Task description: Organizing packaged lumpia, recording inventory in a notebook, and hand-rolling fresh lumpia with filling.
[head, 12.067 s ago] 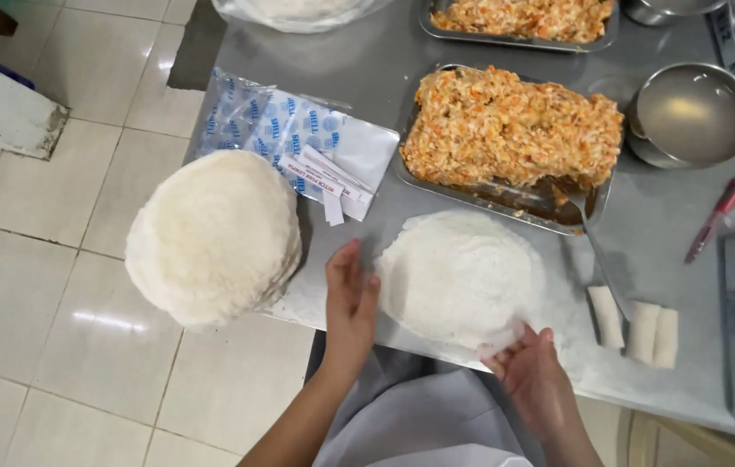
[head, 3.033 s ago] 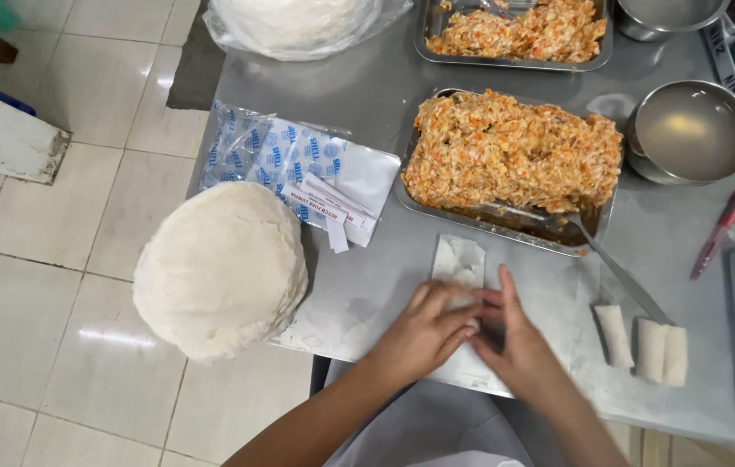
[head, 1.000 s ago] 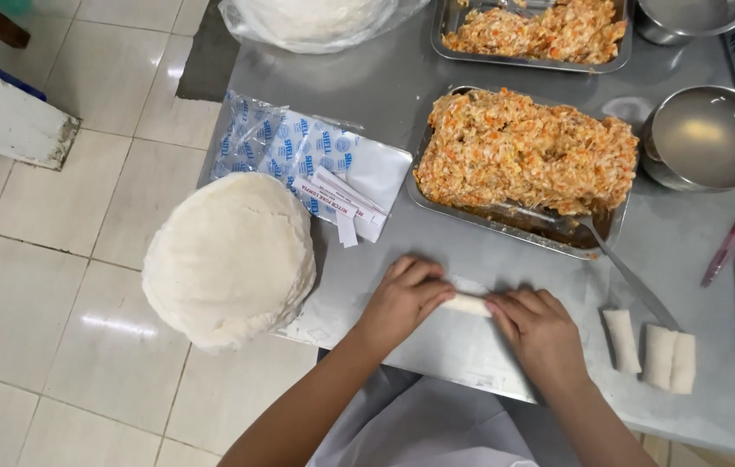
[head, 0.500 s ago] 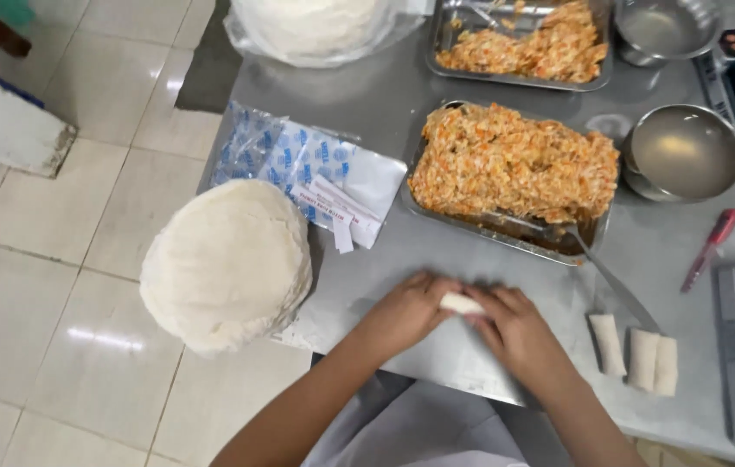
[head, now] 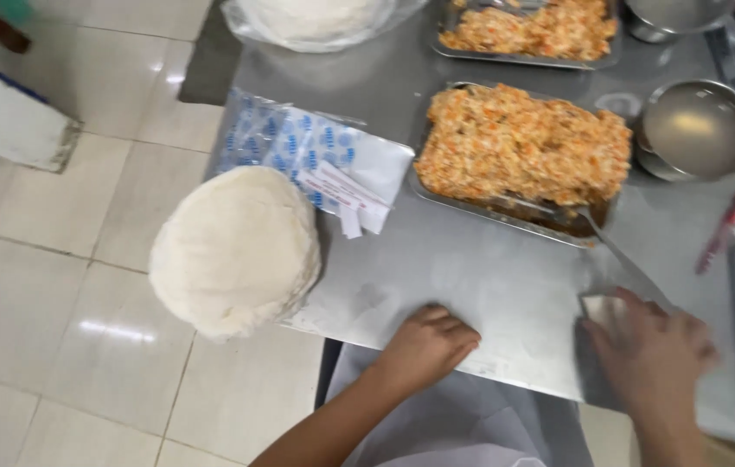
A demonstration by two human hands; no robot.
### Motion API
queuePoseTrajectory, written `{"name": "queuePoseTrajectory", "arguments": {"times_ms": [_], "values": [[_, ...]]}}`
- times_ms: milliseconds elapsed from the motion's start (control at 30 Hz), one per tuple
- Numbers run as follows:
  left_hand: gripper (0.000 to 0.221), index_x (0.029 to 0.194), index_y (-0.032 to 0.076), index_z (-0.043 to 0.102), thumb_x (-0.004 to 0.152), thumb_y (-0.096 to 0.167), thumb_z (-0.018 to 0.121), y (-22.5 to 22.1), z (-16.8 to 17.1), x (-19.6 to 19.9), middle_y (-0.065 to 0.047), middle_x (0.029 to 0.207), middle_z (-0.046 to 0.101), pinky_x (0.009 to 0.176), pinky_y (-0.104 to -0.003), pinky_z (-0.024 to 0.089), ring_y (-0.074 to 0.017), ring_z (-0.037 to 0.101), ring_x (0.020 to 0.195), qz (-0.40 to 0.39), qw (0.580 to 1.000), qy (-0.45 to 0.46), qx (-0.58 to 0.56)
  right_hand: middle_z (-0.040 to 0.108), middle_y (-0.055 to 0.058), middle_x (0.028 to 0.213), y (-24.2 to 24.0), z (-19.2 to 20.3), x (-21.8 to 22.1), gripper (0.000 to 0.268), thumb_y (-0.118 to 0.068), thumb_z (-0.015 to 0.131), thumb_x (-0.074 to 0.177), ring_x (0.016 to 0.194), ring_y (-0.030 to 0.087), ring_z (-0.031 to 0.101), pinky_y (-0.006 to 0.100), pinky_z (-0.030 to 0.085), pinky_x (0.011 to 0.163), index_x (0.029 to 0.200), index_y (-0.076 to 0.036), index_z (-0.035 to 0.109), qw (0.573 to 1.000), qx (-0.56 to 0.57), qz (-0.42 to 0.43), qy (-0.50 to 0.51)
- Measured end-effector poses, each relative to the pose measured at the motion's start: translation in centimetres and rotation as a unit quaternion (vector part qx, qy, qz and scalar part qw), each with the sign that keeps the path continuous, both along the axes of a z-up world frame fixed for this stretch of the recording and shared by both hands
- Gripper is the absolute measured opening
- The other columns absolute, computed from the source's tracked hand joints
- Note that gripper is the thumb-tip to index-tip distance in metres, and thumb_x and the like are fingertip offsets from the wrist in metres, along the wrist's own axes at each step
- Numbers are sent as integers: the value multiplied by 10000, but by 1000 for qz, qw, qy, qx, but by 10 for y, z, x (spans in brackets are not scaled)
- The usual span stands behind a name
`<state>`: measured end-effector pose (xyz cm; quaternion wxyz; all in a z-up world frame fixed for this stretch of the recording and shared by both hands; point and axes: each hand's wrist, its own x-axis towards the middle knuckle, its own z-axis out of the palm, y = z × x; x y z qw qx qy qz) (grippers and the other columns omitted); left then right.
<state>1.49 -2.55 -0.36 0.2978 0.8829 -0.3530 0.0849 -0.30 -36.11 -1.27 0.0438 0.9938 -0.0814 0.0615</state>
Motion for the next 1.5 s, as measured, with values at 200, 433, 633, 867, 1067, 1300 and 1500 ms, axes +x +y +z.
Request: {"name": "queuePoseTrajectory", "arguments": {"times_ms": [200,433,633,867,1067,1300,1500], "values": [[101,975,79,689,1047,123,632,71,20,-9,-43,865,607,786,-408,454,-279,562,871,14,995,41,-87,794,-9,1378,-76,-65,14,99,-305,830,1020,1224,419,706,449,617,1024,974,-311,742,945,-123,236,-189],[388,1132,62,705,822,229,867,199,45,18,-133,1183,662,993,-466,507,-372,551,1167,352,932,-83,23,696,257,1155,-78,-53,9,226,-243,643,1072,1131,489,668,542,565,1036,1211,-78,709,933,-128,299,-152],[315,1079,89,686,1031,350,516,221,36,13,-48,1102,685,945,-338,512,-199,648,1036,303,845,251,-363,683,136,1236,-16,-67,-72,465,-267,652,946,1127,277,647,376,486,1024,1354,-52,713,936,340,90,-33],[275,985,145,599,1078,374,478,74,127,69,59,895,563,789,-228,406,-61,532,849,-15,831,480,-281,511,74,1626,158,103,-5,1409,-933,484,453,1458,215,512,439,413,1142,1596,-115,388,548,804,-26,229],[247,1103,102,669,1088,289,509,46,148,91,47,951,638,781,-235,424,-71,560,858,-63,869,388,-301,712,82,1294,104,117,8,602,65,780,732,970,95,586,227,482,826,1322,-5,687,734,675,-76,7],[270,1024,102,681,1055,293,492,2,141,120,20,925,705,754,-268,446,-84,616,858,-11,917,322,-233,657,47,1160,115,108,-30,670,-54,801,783,942,20,528,125,351,644,1429,-64,625,776,603,-122,-139],[291,1272,55,626,1061,218,509,-45,79,91,-184,1162,663,858,-476,531,-365,688,939,139,974,97,-148,798,-88,1289,56,7,-76,566,-117,759,867,1074,64,819,187,559,1013,1389,-285,620,782,547,-59,293]]}}
